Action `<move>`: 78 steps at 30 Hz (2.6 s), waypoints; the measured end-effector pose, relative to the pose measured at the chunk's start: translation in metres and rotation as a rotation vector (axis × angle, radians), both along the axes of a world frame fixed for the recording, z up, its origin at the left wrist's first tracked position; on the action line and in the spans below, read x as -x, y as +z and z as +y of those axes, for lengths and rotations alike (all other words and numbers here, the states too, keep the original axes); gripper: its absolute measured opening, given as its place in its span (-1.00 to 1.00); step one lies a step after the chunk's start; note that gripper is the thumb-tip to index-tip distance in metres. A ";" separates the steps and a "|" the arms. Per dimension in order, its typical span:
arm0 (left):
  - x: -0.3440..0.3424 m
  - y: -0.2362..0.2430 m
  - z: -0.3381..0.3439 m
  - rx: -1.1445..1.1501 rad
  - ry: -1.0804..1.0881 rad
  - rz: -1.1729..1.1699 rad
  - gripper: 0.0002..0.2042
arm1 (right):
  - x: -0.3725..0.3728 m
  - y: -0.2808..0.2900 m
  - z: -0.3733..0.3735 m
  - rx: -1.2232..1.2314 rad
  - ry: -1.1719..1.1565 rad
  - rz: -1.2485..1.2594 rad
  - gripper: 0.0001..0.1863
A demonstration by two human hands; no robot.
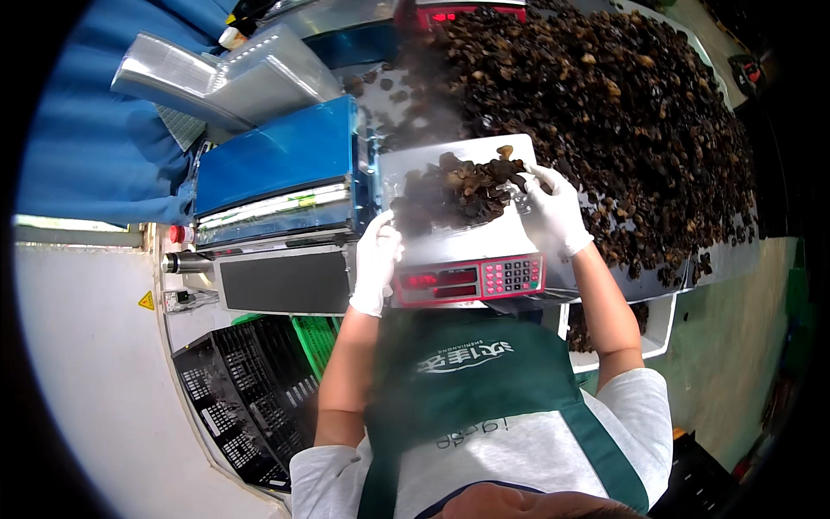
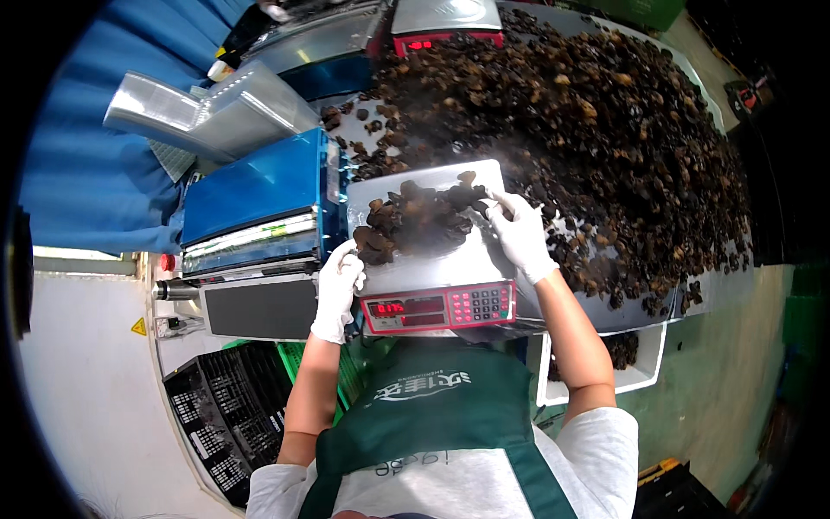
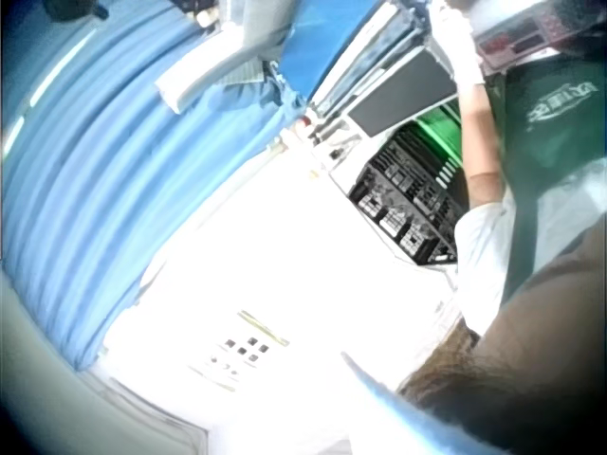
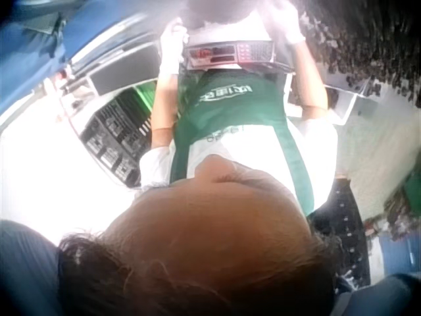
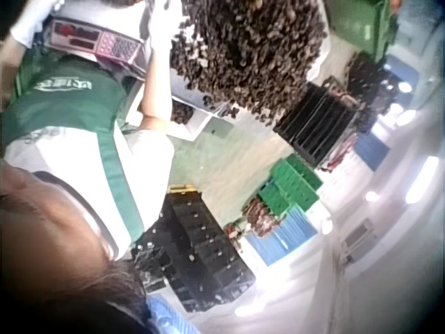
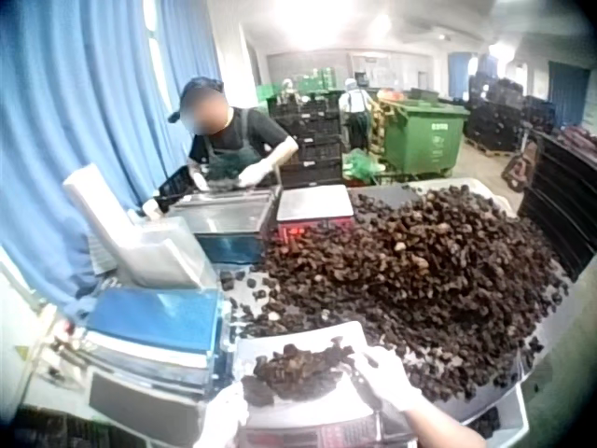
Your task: The person scoops dried black fungus from a large pile onto a digital scale to weigh it. They then transfer the weighed fungus into a plastic container, place it on a vacuum sealing machine, and seal the package. Finally, the sealed container is placed into a black crate.
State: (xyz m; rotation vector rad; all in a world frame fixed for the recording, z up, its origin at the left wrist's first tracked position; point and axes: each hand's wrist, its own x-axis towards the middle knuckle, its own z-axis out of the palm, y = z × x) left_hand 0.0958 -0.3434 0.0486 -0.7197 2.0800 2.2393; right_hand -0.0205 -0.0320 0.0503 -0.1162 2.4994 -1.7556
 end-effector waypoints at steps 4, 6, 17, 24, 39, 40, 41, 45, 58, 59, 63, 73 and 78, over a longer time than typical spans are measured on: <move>0.009 0.047 -0.036 0.033 0.029 0.055 -0.59 | 0.019 0.033 -0.039 0.054 0.028 0.067 -0.64; 0.013 0.055 -0.080 0.113 0.011 0.132 -0.60 | 0.029 0.063 -0.078 0.066 0.124 -0.015 -0.63; 0.075 0.038 -0.395 0.731 -0.021 0.168 -0.63 | 0.053 0.054 -0.361 -0.092 0.192 0.091 -0.55; 0.054 0.053 -0.453 1.056 -0.279 0.154 -0.68 | 0.030 0.045 -0.416 -0.340 0.237 -0.010 -0.55; 0.029 0.116 -0.508 1.844 -1.329 0.745 -0.43 | -0.003 0.083 -0.354 -1.014 1.007 0.795 -0.45; 0.030 0.109 -0.508 1.843 -1.289 0.773 -0.45 | -0.005 0.085 -0.356 -0.981 0.987 0.808 -0.53; 0.032 0.101 -0.508 1.831 -1.252 0.808 -0.46 | -0.011 0.085 -0.352 -0.952 0.924 0.744 -0.56; -0.018 0.105 -0.532 1.386 -1.061 0.364 -0.61 | -0.049 0.116 -0.345 -0.839 0.857 0.485 -0.67; 0.137 0.132 -0.553 1.906 -0.829 0.662 -0.31 | 0.104 0.090 -0.387 -1.095 0.450 0.937 -0.27; 0.158 0.104 -0.552 1.991 -0.823 0.689 -0.27 | 0.115 0.069 -0.389 -1.131 0.416 0.970 -0.26; 0.152 0.048 -0.498 1.507 -0.517 0.475 -0.27 | 0.086 0.038 -0.431 -0.724 0.173 0.638 -0.48; -0.014 0.107 -0.443 -0.429 -0.677 -0.341 -0.29 | -0.050 0.023 -0.352 0.260 0.657 -0.710 -0.30; -0.096 0.036 -0.453 -0.266 -0.695 -0.382 -0.61 | -0.145 0.014 -0.339 0.395 0.334 -0.890 -0.48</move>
